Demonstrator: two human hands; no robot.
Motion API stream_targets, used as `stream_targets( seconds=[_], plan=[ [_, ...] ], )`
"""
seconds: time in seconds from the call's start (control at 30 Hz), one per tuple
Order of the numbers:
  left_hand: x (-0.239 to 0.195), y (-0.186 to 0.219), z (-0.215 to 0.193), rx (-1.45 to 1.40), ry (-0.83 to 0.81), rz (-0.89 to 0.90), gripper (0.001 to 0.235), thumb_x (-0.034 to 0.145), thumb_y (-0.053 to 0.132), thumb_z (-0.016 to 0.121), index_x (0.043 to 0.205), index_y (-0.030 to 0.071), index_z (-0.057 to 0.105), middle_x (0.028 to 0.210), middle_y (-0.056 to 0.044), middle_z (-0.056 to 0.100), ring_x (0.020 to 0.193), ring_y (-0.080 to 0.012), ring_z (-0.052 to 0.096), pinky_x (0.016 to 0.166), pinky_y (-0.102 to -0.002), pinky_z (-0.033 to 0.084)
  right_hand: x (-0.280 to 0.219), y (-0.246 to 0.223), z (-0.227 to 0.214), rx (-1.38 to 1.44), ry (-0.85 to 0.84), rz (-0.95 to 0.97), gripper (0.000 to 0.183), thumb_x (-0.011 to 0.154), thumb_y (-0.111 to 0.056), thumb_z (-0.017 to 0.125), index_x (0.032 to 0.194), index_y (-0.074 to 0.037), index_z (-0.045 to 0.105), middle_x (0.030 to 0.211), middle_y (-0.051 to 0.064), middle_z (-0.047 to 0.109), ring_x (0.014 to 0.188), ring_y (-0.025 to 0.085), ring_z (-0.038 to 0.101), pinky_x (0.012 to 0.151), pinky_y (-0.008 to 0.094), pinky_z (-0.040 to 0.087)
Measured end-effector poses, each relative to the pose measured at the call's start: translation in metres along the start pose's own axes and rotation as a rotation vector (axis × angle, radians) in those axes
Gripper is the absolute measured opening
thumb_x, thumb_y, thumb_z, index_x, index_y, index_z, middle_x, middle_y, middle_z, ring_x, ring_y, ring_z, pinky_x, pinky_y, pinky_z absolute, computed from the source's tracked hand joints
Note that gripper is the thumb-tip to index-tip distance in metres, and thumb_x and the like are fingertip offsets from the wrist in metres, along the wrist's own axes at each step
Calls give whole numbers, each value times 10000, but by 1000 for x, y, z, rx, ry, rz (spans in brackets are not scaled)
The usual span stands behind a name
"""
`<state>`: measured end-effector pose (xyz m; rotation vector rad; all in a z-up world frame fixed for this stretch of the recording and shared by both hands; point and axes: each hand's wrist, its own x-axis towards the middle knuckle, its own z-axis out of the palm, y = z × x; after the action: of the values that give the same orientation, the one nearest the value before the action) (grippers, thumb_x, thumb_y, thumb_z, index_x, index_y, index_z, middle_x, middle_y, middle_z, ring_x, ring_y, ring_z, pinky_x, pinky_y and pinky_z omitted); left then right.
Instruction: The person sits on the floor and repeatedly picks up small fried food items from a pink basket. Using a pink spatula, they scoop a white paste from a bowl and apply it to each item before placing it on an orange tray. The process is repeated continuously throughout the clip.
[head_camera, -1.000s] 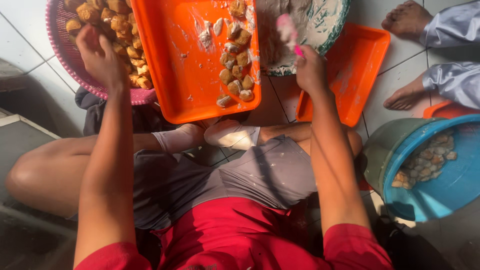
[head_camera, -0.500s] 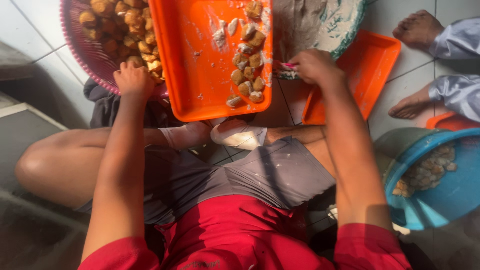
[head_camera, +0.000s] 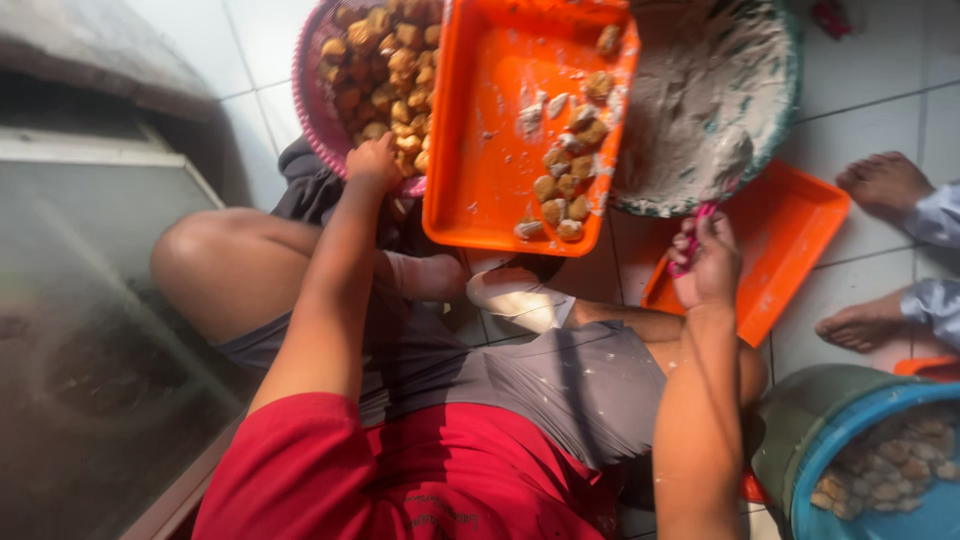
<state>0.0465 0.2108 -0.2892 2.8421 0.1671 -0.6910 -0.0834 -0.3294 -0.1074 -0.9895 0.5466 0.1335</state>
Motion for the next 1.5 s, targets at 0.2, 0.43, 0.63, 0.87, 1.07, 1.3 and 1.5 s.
stream_targets(
  seconds=[0.2, 0.43, 0.63, 0.87, 1.07, 1.3, 1.5],
  plan=[
    [-18, 3, -20, 38, 221, 45, 193, 946, 276, 632, 1063, 145, 712, 1158, -151, 680, 1054, -339, 672, 831, -494, 541, -42, -8, 35, 112, -61, -106, 118, 1098, -213, 571, 1161, -116, 550, 924, 5, 533, 728, 88, 481, 620, 225, 396],
    [-60, 58, -116, -558, 675, 296, 142, 945, 86, 713, 1014, 17, 610, 979, -123, 739, 909, -276, 712, 783, -428, 563, -61, -5, 79, 92, -172, -163, 165, 1080, -236, 662, 1050, -103, 570, 763, -56, 458, 571, 39, 359, 477, 204, 284],
    [-149, 220, -144, -888, 90, 613, 149, 883, 72, 692, 1027, 36, 683, 770, -82, 743, 693, -110, 695, 619, -307, 554, -72, 15, 133, -185, -89, -314, 267, 880, -147, 813, 1074, -103, 635, 878, -54, 604, 591, 19, 442, 487, 185, 344],
    [-230, 287, -143, -983, -224, 685, 269, 983, 266, 708, 991, -1, 670, 708, -66, 616, 657, -102, 519, 601, -308, 465, -82, 7, 126, -161, 16, -407, 188, 978, -141, 776, 1079, -38, 657, 912, 13, 663, 738, 62, 562, 643, 191, 429],
    [-226, 295, -120, -1531, -473, 458, 313, 1010, 366, 656, 998, 53, 659, 860, 10, 634, 766, -74, 586, 692, -256, 532, -80, 10, 126, -144, 11, -490, 152, 995, -144, 762, 1048, -41, 664, 956, -10, 669, 858, 54, 581, 795, 192, 464],
    [-210, 305, -135, -1641, -328, 275, 286, 973, 340, 707, 936, 61, 658, 896, -34, 697, 802, -111, 682, 669, -313, 619, -85, 8, 134, -271, 134, -470, 255, 1064, -276, 690, 984, -43, 623, 724, -46, 497, 571, 44, 393, 503, 220, 312],
    [-210, 310, -168, -1633, -146, 317, 266, 974, 288, 707, 932, 25, 704, 867, -58, 745, 720, -115, 667, 581, -299, 526, -105, 15, 134, -447, 96, -363, 555, 1093, -508, 361, 1026, -57, 677, 684, -51, 478, 554, 44, 423, 485, 221, 323]
  ],
)
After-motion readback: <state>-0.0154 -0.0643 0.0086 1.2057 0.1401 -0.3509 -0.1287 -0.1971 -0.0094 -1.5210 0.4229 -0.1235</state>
